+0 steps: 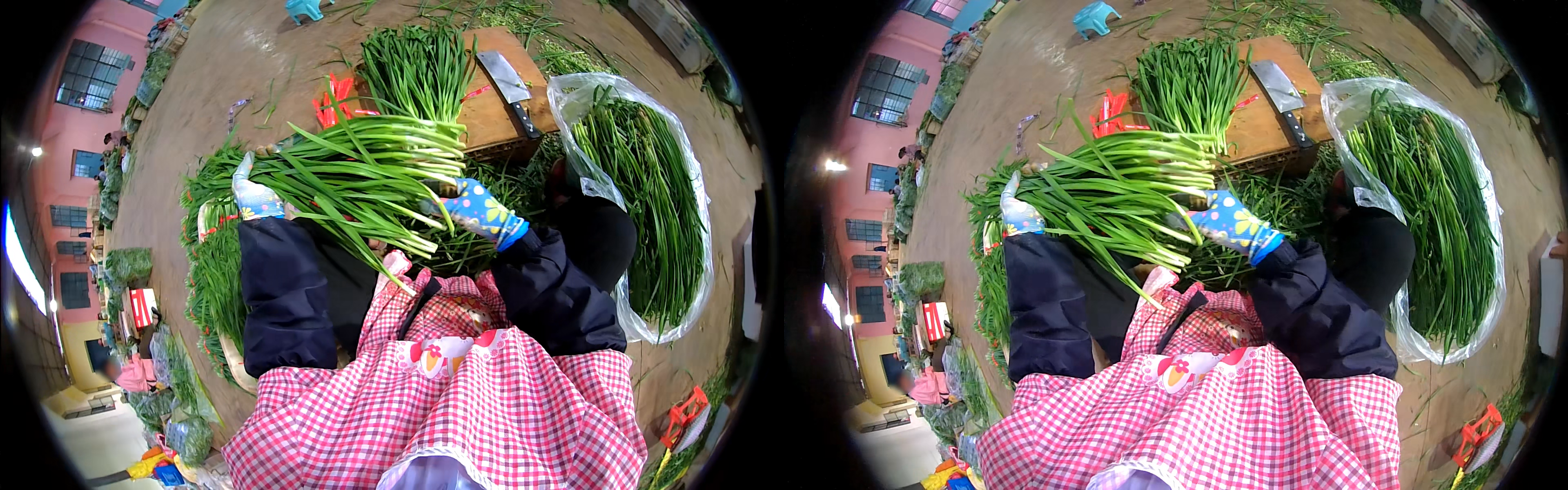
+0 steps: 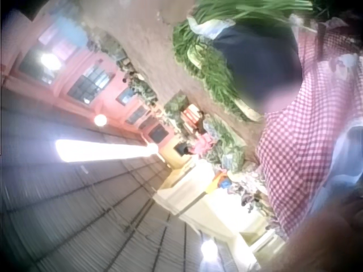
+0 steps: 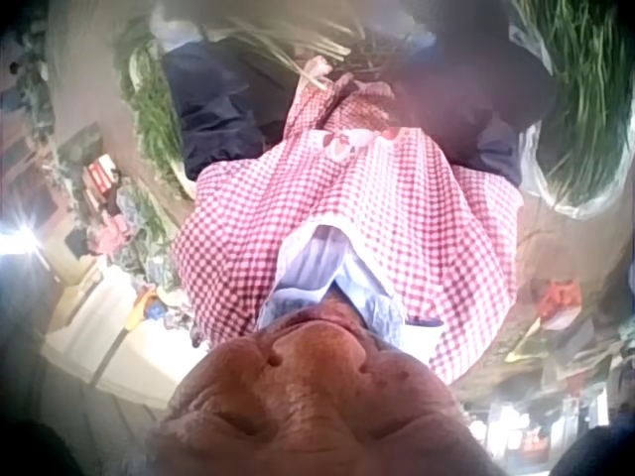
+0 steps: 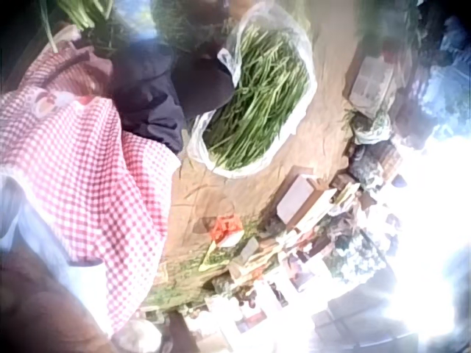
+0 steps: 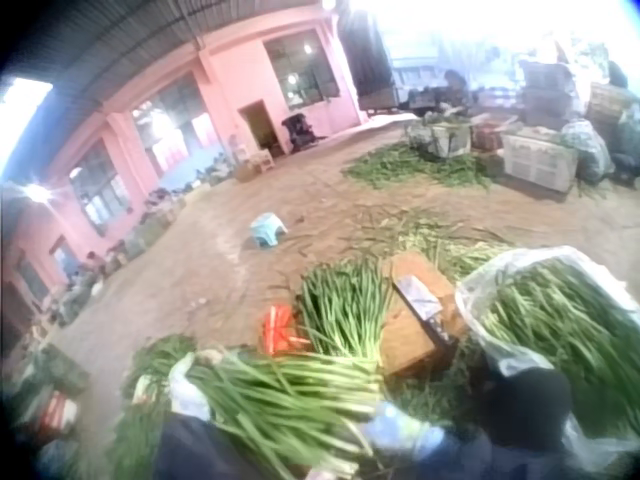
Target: The person gathers green onions from a large bag, aligns them into bundles, and secures them with red rubber bands. The person places the finished bundles on a wooden board next to a cleaver.
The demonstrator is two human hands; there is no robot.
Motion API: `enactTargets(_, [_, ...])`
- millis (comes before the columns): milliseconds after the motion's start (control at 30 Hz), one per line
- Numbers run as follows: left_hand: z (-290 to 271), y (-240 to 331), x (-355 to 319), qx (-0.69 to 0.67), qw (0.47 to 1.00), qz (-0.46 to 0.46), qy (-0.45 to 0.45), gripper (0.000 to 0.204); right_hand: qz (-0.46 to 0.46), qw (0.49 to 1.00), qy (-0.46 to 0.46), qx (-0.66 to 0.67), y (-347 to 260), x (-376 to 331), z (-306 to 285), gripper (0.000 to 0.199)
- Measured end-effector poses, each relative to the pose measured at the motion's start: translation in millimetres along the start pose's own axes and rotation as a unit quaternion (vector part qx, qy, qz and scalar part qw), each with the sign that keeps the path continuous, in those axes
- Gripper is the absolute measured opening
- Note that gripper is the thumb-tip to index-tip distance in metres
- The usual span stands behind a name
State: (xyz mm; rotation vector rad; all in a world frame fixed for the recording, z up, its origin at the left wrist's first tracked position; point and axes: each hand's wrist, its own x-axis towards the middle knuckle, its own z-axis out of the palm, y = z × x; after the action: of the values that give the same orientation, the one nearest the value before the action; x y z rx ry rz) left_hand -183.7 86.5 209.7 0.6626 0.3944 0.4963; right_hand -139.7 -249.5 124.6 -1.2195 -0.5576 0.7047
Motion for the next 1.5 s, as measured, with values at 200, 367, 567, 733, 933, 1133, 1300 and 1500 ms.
enactTargets(200, [-15, -1, 15, -0.005, 1.000, -0.009, 0.018, 0.019, -0.088, 0.990, 0.096, 0.047, 17, 14, 14, 0.038])
enactTargets(367, [-5, 0, 14, 0.003, 1.000, -0.016, 0.018, 0.020, -0.055, 0.989, 0.063, 0.124, 19, 6, 13, 0.040])
enactTargets(567, [1, 14, 12, 0.004, 1.000, -0.010, 0.012, 0.016, 0.096, 0.995, 0.016, 0.008, 4, -22, -23, 0.019])
enactTargets(733, [-9, 27, 21, -0.021, 0.999, 0.019, 0.036, 0.015, 0.094, 0.936, -0.008, -0.340, 23, -65, -95, 0.016])
enactTargets(933, [-10, 32, 14, -0.011, 0.998, 0.034, 0.050, 0.016, -0.093, 0.770, 0.022, -0.631, -20, -64, -68, 0.044])
enactTargets(1133, [-22, 23, 12, -0.028, 0.999, -0.008, -0.043, 0.017, -0.103, 0.961, 0.034, -0.255, -23, -13, -7, 0.058])
enactTargets(1300, [-25, 11, 11, -0.021, 1.000, 0.012, -0.012, 0.022, -0.029, 0.990, -0.011, -0.139, -4, 13, 16, 0.050])
enactTargets(1500, [-22, 8, 4, 0.024, 0.994, 0.002, -0.105, 0.028, -0.080, 0.976, 0.083, -0.183, 13, 22, 20, 0.037])
